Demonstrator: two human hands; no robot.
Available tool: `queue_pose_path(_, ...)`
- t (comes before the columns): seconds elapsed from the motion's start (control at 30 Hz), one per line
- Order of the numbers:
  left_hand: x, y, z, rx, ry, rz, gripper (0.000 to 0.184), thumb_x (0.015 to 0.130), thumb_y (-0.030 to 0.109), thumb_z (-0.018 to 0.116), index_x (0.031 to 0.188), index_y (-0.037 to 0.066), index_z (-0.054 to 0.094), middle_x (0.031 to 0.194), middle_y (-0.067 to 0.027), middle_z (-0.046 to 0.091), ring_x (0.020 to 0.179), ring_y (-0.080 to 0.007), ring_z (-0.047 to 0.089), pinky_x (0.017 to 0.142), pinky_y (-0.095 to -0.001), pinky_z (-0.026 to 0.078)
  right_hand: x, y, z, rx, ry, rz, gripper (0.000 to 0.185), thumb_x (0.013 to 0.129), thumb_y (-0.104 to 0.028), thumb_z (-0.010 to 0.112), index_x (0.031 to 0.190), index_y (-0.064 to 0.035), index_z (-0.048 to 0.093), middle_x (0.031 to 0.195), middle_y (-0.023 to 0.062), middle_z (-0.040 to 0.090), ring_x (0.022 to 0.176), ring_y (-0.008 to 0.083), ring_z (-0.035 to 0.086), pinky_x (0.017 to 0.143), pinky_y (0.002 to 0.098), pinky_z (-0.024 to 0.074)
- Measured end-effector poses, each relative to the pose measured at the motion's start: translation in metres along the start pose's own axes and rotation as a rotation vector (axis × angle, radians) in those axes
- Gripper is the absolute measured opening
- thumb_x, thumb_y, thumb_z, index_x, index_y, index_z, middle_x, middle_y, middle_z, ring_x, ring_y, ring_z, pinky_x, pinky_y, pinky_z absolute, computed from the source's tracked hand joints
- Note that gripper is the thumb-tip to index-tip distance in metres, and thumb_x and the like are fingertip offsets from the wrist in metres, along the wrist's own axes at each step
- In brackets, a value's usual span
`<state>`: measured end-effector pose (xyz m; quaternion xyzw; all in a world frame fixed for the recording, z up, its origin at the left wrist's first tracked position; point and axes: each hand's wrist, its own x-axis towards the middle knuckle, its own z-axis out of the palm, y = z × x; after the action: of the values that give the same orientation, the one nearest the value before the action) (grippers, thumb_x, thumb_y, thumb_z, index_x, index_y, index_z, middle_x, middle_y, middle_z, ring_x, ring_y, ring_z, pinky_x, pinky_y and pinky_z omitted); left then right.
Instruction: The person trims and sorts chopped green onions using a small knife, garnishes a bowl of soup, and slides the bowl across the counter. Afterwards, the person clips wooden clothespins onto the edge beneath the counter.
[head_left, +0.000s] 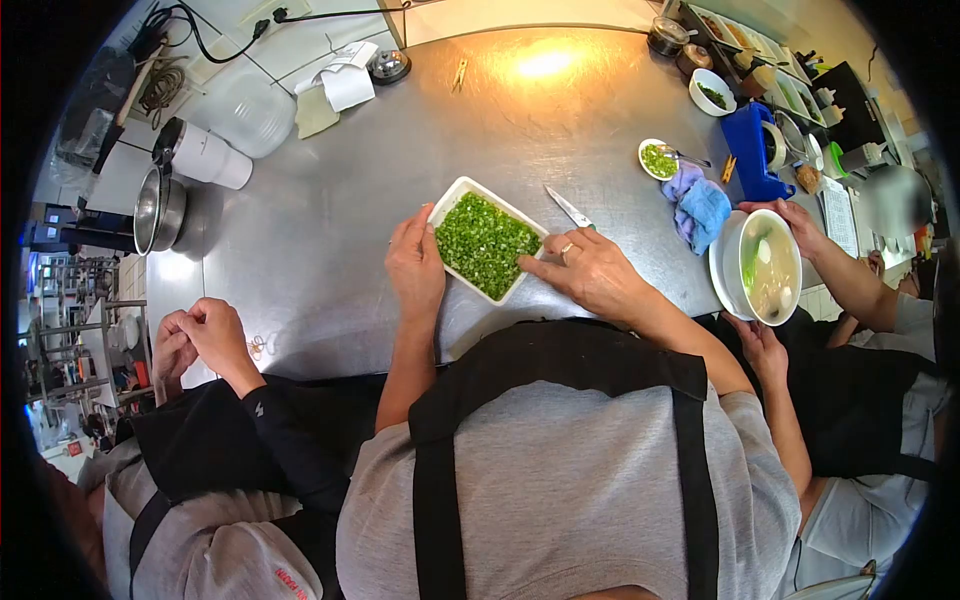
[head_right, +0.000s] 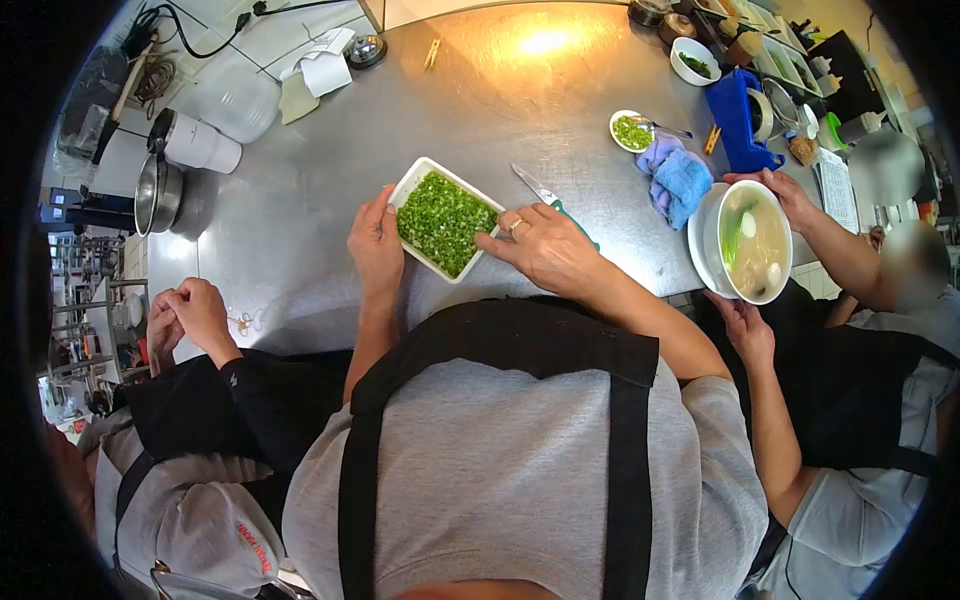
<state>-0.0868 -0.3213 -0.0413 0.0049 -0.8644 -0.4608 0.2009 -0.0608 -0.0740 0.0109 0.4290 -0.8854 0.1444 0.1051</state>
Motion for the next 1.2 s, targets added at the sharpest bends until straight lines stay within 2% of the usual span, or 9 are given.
queue_pose_path(0.17,0.001,0.004,-0.002,-0.001,-0.035,0.01,0.023,0.085,0.007,0.052,0.104,0.002,0.063,0.098,-0.0152,0.061,0.091,-0.0284,0.058,0.079,-0.0358,0.046,0.0,0.004,-0.004,0.068,0.127,0.062,0.026,0.074,-0.011,0.056,0.099,-0.0101,0.063,0.09,0.0086,0.057,0.079,0.0237,0.058,0.069,0.0356,0.0464)
queue_pose_path(0.3,0.003,0.024,-0.006,0.188,0.073,0.263,0.018,0.081,0.005,0.056,0.096,0.001,0.064,0.101,-0.0148,0.058,0.098,-0.0305,0.052,0.083,-0.0387,0.043,0.013,0.003,-0.002,0.125,0.242,0.092,0.017,0.07,-0.012,0.06,0.087,-0.0081,0.061,0.083,0.0077,0.057,0.072,0.0244,0.058,0.064,0.037,0.0456)
queue_pose_path(0.47,0.0,0.042,-0.006,0.231,-0.078,0.355,0.01,0.08,0.008,0.061,0.087,0.002,0.064,0.106,-0.0127,0.056,0.104,-0.0278,0.05,0.086,-0.0393,0.04,0.03,-0.01,-0.004,0.105,0.089,0.18,0.007,0.073,-0.012,0.059,0.08,-0.0096,0.058,0.077,0.006,0.055,0.07,0.0233,0.057,0.065,0.035,0.0429)
queue_pose_path(0.63,-0.005,0.054,0.003,0.113,-0.117,0.344,0.005,0.078,0.007,0.062,0.079,0.003,0.063,0.091,-0.01,0.06,0.093,-0.0256,0.056,0.092,-0.044,0.037,0.029,-0.01,-0.008,0.212,0.246,0.048,0.01,0.076,-0.014,0.057,0.085,-0.0096,0.059,0.078,0.0068,0.057,0.073,0.0246,0.058,0.068,0.0345,0.0422)
queue_pose_path(0.77,-0.008,0.04,-0.007,0.168,-0.148,0.411,0.003,0.079,0.008,0.062,0.08,0.005,0.063,0.085,-0.0073,0.06,0.085,-0.0248,0.058,0.098,-0.0472,0.031,0.0,0.007,-0.005,0.16,0.194,0.337,0.021,0.076,-0.014,0.061,0.096,-0.0069,0.06,0.089,0.0102,0.059,0.076,0.0272,0.059,0.067,0.0368,0.0455)
queue_pose_path(0.87,-0.008,0.052,-0.011,0.209,-0.18,0.387,0.007,0.081,0.007,0.06,0.085,0.003,0.065,0.089,-0.008,0.063,0.085,-0.0235,0.059,0.092,-0.0416,0.039,-0.031,0.019,0.006,-0.025,0.03,0.662,0.028,0.077,-0.015,0.06,0.102,-0.0044,0.056,0.089,0.014,0.058,0.078,0.0293,0.06,0.064,0.0401,0.0478)
queue_pose_path(0.97,-0.018,0.072,-0.006,0.127,-0.275,0.4,0.011,0.079,0.004,0.062,0.09,0.003,0.065,0.09,-0.0092,0.063,0.086,-0.0239,0.059,0.083,-0.0353,0.045,-0.059,0.021,0.035,-0.139,-0.008,0.717,0.035,0.076,-0.014,0.058,0.109,-0.0028,0.052,0.088,0.0152,0.057,0.078,0.0295,0.06,0.065,0.0388,0.0485)
queue_pose_path(1.07,-0.025,0.08,0.008,0.06,-0.424,0.626,0.019,0.078,0.001,0.062,0.097,0.003,0.065,0.092,-0.0106,0.063,0.087,-0.0236,0.06,0.075,-0.031,0.049,-0.067,0.017,0.035,0.044,0.038,0.771,0.041,0.076,-0.012,0.054,0.115,-0.0003,0.049,0.09,0.0173,0.057,0.077,0.0328,0.06,0.068,0.0408,0.0495)
queue_pose_path(1.2,-0.037,0.072,0.023,0.096,-0.475,0.612,0.027,0.076,-0.001,0.063,0.103,0.004,0.063,0.095,-0.0119,0.063,0.088,-0.0231,0.061,0.076,-0.0324,0.049,-0.072,0.015,0.022,0.315,0.165,0.861,0.032,0.075,-0.01,0.053,0.106,-0.0014,0.057,0.095,0.0198,0.057,0.079,0.036,0.059,0.074,0.0432,0.049)
